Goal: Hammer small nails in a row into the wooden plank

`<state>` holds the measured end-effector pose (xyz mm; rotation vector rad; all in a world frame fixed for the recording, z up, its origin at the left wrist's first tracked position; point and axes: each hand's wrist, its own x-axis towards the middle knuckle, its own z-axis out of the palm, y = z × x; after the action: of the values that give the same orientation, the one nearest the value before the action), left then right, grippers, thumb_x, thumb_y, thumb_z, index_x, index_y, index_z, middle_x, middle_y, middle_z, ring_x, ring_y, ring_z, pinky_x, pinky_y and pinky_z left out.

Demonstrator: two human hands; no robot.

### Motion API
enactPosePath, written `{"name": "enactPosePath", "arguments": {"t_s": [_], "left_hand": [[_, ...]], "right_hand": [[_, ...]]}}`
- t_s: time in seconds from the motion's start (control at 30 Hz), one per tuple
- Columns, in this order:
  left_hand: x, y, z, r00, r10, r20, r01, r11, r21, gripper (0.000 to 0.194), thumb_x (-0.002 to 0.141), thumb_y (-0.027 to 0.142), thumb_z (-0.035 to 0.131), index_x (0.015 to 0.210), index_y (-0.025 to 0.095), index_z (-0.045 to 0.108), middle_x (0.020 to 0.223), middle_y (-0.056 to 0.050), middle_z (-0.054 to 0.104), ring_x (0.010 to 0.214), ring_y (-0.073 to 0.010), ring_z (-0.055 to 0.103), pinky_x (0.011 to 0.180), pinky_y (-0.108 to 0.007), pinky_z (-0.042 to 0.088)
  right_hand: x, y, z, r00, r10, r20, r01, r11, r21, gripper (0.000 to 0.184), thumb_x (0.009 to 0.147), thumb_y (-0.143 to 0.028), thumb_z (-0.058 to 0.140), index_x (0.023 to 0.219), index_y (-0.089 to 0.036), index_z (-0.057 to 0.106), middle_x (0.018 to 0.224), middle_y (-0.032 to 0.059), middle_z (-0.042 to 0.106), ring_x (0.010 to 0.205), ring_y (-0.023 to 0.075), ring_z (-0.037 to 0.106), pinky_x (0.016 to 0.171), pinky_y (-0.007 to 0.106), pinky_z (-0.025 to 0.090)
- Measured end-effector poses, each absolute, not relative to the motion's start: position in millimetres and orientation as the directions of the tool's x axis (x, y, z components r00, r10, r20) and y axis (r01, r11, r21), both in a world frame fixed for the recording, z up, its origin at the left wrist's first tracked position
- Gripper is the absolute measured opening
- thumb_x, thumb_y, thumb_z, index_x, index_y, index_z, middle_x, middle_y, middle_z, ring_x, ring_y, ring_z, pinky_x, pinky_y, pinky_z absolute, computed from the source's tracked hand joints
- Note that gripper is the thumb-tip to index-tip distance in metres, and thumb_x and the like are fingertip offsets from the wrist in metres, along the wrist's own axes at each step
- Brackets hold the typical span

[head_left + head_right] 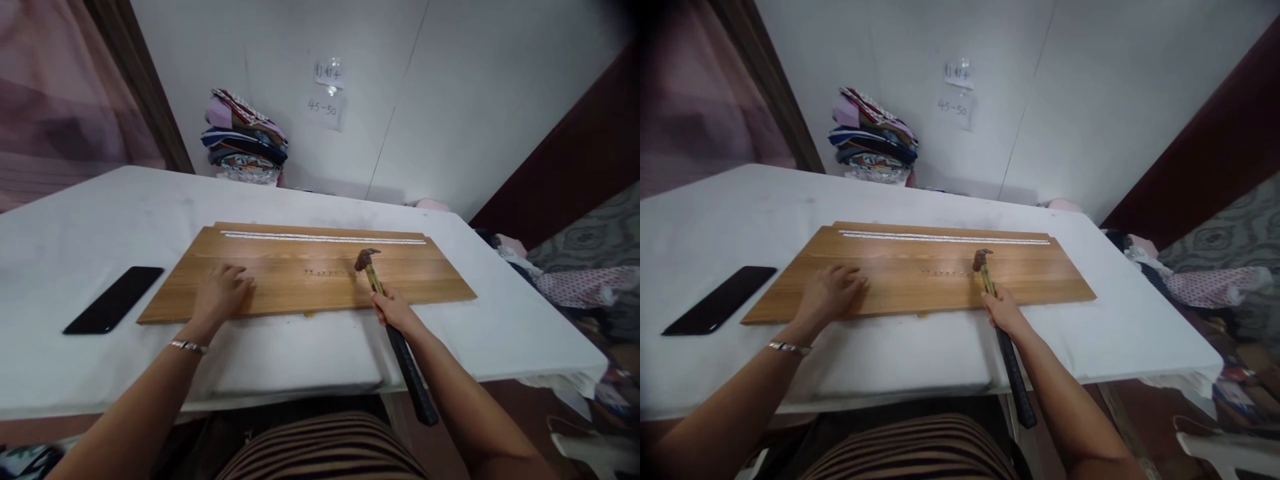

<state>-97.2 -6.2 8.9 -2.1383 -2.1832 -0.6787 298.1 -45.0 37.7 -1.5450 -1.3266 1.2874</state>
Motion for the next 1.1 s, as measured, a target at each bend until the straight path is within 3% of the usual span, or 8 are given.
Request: {"name": "enactPosePath", "arguments": {"t_s": [0.1,0.23,0.47,0.8,1.1], "left_hand": [[-104,-13,4,-0.020,0.973,0.232,0.967,-0.039,0.250,0.041,0.091,0.045,0.044,0.100,0.018,0.073,0.109,-0.015,0.070,0.104,-0.0317,0.064,0.097,-0.047,0.049],[-103,-13,9,0.059,0.984,0.170,0.976,-0.093,0.195,0.044,0.094,0.036,0.033,0.096,0.017,0.073,0.104,-0.015,0.069,0.098,-0.0287,0.064,0.092,-0.042,0.050],[-99,-5,20,0.038,0.998,0.040,0.992,-0.042,0.118,0.045,0.097,0.031,0.028,0.104,0.016,0.070,0.111,-0.016,0.069,0.101,-0.0292,0.065,0.081,-0.040,0.050],[-99,0,16,0.057,0.997,0.057,0.996,-0.061,0.071,0.041,0.096,0.026,0.029,0.103,0.013,0.067,0.108,-0.019,0.068,0.102,-0.0310,0.065,0.086,-0.043,0.050],[-98,-4,13,0.000,0.999,0.052,0.997,-0.004,0.072,0.045,0.099,0.034,0.023,0.111,0.015,0.063,0.111,-0.018,0.070,0.103,-0.0320,0.066,0.084,-0.043,0.050]], "right_hand": [[298,-44,36,-0.022,0.977,-0.213,0.238,-0.201,-0.950,0.031,0.072,-0.048,0.059,0.079,-0.026,0.038,0.042,-0.0134,0.040,0.029,0.0081,0.032,0.030,0.022,0.028],[297,-41,33,-0.035,0.976,-0.217,0.219,-0.204,-0.954,0.029,0.075,-0.044,0.060,0.079,-0.026,0.038,0.044,-0.0131,0.040,0.030,0.0077,0.033,0.030,0.021,0.028],[296,-39,30,-0.041,0.974,-0.224,0.265,-0.205,-0.942,0.019,0.081,-0.033,0.055,0.079,-0.025,0.038,0.044,-0.0116,0.042,0.031,0.0085,0.034,0.030,0.021,0.031],[297,-37,32,-0.047,0.966,-0.253,0.259,-0.233,-0.937,0.024,0.081,-0.038,0.058,0.078,-0.025,0.038,0.043,-0.0119,0.041,0.030,0.0084,0.034,0.032,0.021,0.029],[297,-35,30,-0.039,0.967,-0.251,0.277,-0.231,-0.933,0.019,0.082,-0.035,0.055,0.077,-0.025,0.040,0.042,-0.0119,0.040,0.029,0.0083,0.033,0.030,0.021,0.028]]}}
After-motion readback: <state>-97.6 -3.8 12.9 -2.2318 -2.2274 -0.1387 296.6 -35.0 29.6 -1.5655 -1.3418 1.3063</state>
